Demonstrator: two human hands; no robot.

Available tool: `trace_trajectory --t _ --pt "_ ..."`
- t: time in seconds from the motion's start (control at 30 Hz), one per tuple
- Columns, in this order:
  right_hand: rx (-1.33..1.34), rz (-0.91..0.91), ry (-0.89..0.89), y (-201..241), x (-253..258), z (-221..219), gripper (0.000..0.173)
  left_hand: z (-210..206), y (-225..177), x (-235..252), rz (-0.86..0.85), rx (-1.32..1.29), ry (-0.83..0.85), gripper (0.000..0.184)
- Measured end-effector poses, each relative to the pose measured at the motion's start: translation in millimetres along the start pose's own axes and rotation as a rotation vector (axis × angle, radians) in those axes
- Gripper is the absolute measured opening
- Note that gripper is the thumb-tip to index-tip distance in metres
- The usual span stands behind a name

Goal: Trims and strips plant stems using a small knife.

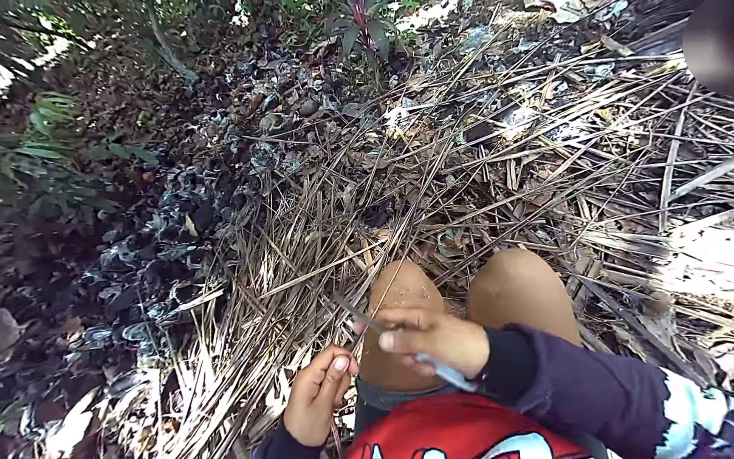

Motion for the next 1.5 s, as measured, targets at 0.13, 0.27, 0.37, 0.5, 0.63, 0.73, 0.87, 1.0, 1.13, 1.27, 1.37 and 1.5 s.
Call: trace_trajectory --t 0.13,0.27,0.37,0.5,0.63,0.73,0.87,1.0,1.13,1.27,1.37,1.5 --pt "0.016 0.251 -0.356 50 -21 116 0.028 15 10 -15 0.07 0.021 -0.017 0.023" --pt "0.011 0.316 -0.462 70 -42 136 0.036 18 17 -17 0.116 -0.032 -0.043 0.024" --pt "-0.059 0.039 -0.115 21 -12 31 0.054 6 11 -7 0.11 -0.099 -0.013 0.023" --pt "0.041 0.012 0.0 7 4 14 0.034 3 10 -7 0.107 -0.136 0.047 0.022" --pt "0.102 0.305 -0.355 57 -20 128 0.028 17 16 -17 0.112 -0.085 -0.01 0.02" --pt "0.115 0.318 -0.436 62 -31 127 0.036 20 16 -15 0.074 -0.033 -0.062 0.02" --pt "0.113 0.001 -0.1 7 1 13 0.048 19 -3 -9 -0.126 0.305 -0.148 0.029" --pt "0.194 0.109 -0.2 19 4 49 0.029 25 -25 -23 -0.365 0.718 -0.251 0.043" --pt "0.221 0.309 -0.435 47 -14 129 0.034 39 -13 -27 -0.268 0.657 -0.279 0.043" --pt "0.072 0.031 -0.142 8 2 16 0.048 28 5 -15 -0.031 0.151 -0.154 0.024" --pt "0.031 -0.017 0.045 -10 20 -22 0.04 22 11 -14 0.094 -0.074 -0.086 0.02" --pt "0.056 0.323 -0.297 58 11 96 0.03 34 23 -31 0.238 -0.231 -0.08 0.02"
Point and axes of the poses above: each hand's wrist, its own x-axis towards the middle knuckle, its own z-axis out of the back of the hand, y = z × x, the point moved 10 cm from there along x, towards the middle knuckle, and after that the axes turned 7 degrees about -x, right-handed, at the moved point
